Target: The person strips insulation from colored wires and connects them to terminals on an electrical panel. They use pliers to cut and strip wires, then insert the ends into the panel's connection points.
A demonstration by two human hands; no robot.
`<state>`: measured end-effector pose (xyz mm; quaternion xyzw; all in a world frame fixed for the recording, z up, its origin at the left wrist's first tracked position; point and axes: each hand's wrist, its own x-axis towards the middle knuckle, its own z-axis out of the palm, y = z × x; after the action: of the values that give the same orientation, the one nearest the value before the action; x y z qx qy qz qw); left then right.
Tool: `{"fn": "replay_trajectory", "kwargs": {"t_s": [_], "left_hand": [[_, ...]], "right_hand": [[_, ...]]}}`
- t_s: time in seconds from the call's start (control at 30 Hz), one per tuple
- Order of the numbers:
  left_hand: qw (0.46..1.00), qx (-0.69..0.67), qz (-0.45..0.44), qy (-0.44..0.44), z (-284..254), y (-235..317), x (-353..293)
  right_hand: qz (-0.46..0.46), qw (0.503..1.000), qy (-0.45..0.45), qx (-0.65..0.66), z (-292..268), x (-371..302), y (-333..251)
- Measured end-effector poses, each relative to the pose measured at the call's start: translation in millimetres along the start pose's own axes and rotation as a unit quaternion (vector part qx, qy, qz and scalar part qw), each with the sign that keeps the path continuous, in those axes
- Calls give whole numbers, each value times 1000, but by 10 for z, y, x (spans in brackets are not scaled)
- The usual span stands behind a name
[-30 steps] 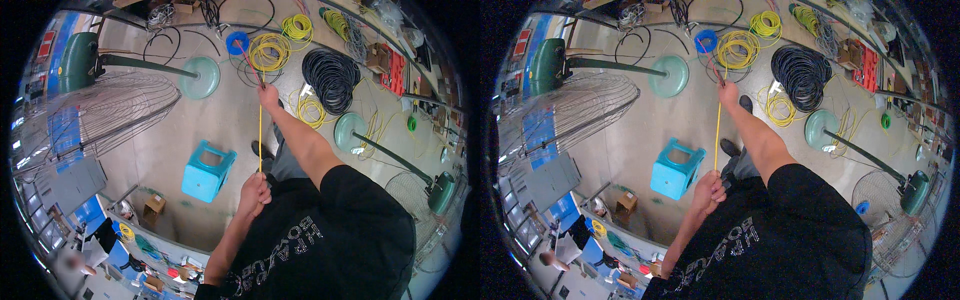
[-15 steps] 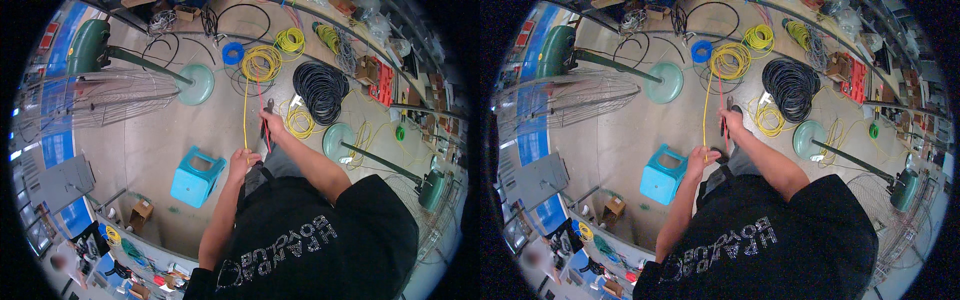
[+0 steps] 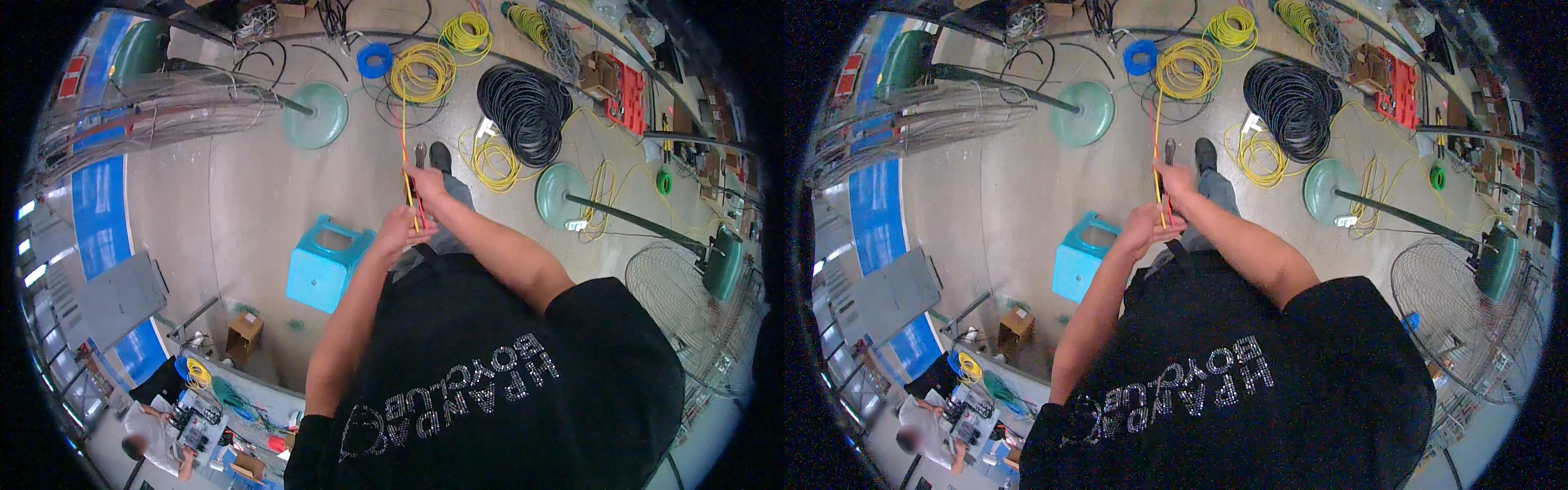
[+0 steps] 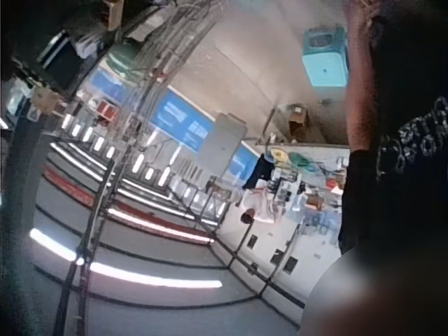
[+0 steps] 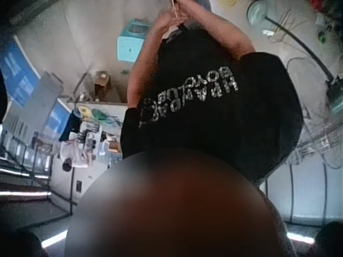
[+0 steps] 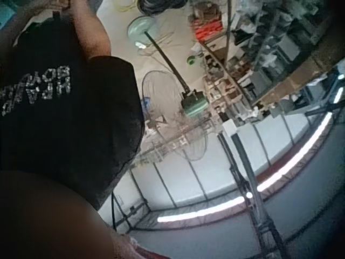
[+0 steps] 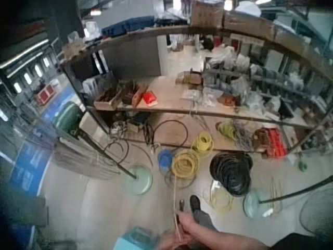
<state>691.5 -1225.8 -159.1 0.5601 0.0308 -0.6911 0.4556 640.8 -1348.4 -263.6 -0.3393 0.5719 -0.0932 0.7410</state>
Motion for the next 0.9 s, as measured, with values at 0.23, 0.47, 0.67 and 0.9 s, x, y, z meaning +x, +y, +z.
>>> {"fn": "replay_trajectory", "kwargs": {"t_s": [0.23, 0.47, 0.67, 0.9], "left_hand": [[998, 2, -38, -52, -37, 191, -111], [997, -7, -22, -72, -55, 207, -109], [998, 10, -28, -59, -49, 222, -136], [999, 34, -19, -14, -3, 156, -173]], "right_hand": [[-74, 995, 28, -57, 72, -72, -9], [-154, 978, 61, -128, 62, -175, -124], [-143, 974, 76, -161, 82, -191, -104], [-138, 977, 25, -161, -7, 8, 65]]}}
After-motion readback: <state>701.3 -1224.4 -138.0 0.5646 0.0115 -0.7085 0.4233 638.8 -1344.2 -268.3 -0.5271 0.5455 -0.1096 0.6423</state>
